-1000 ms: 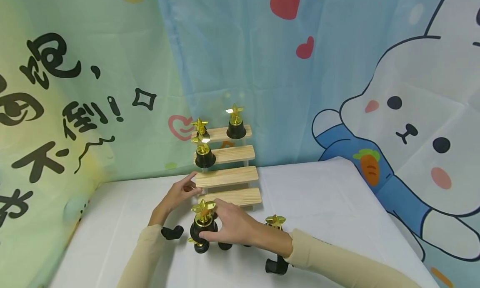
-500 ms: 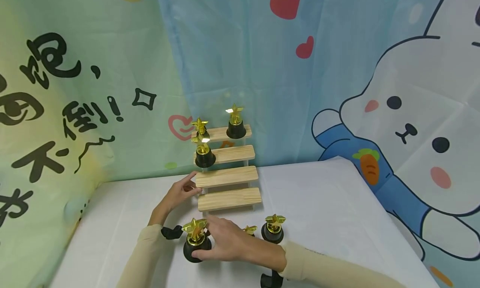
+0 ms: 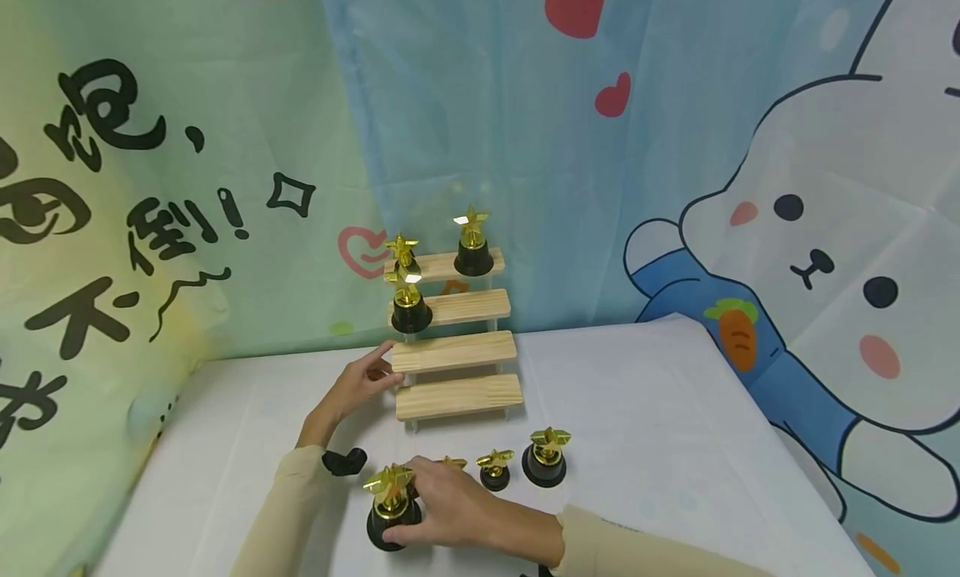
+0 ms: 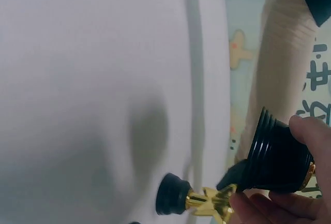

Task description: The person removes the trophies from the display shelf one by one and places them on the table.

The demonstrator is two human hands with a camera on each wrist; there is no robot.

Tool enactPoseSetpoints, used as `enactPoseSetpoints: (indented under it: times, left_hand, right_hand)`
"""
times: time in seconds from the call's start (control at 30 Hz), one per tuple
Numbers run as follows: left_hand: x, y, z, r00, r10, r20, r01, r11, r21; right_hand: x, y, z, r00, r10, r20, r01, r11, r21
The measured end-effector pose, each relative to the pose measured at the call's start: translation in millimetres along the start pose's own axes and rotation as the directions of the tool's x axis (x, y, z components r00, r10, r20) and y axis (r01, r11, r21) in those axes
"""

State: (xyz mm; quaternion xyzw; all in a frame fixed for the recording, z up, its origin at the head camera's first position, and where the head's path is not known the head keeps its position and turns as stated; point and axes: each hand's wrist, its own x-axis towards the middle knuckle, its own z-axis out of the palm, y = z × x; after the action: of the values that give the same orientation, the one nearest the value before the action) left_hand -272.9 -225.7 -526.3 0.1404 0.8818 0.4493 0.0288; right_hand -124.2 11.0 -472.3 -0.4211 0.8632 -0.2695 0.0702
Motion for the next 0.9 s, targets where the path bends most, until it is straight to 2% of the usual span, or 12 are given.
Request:
enactPoseSetpoints:
  times: [0.2,0.4,0.73,0.9]
  left_hand:
    - [0.5,-1.6,0.3,1.0,-0.007,0.006,0.007,1.0,-0.011]
    - [1.7,-3.2,-0.2,1.0,0.004,0.005,-0.004,1.0,-0.005]
    - [0.8,-1.1,-0.2,1.0,0.0,0.005,0.0,1.0,-0.004]
    - [1.1,-1.4,0.0,1.0,0.018,0.005,-0.017,1.0,-0.022]
  right_hand:
    - [-2.0,0.5,12.9,0.998,-0.038,-0.041,0.033,0.992,-0.119]
    - [-4.2,2.1,20.2,0.999,0.022,-0.026,-0.026,0.981,-0.195]
    - [-4.0,6.9,30.2,0.99,0.12,0.069,-0.113,0.988,-0.107]
    - [-4.7,8.2,36.7,0.99,0.128,0.063,-0.121,0.987,-0.109]
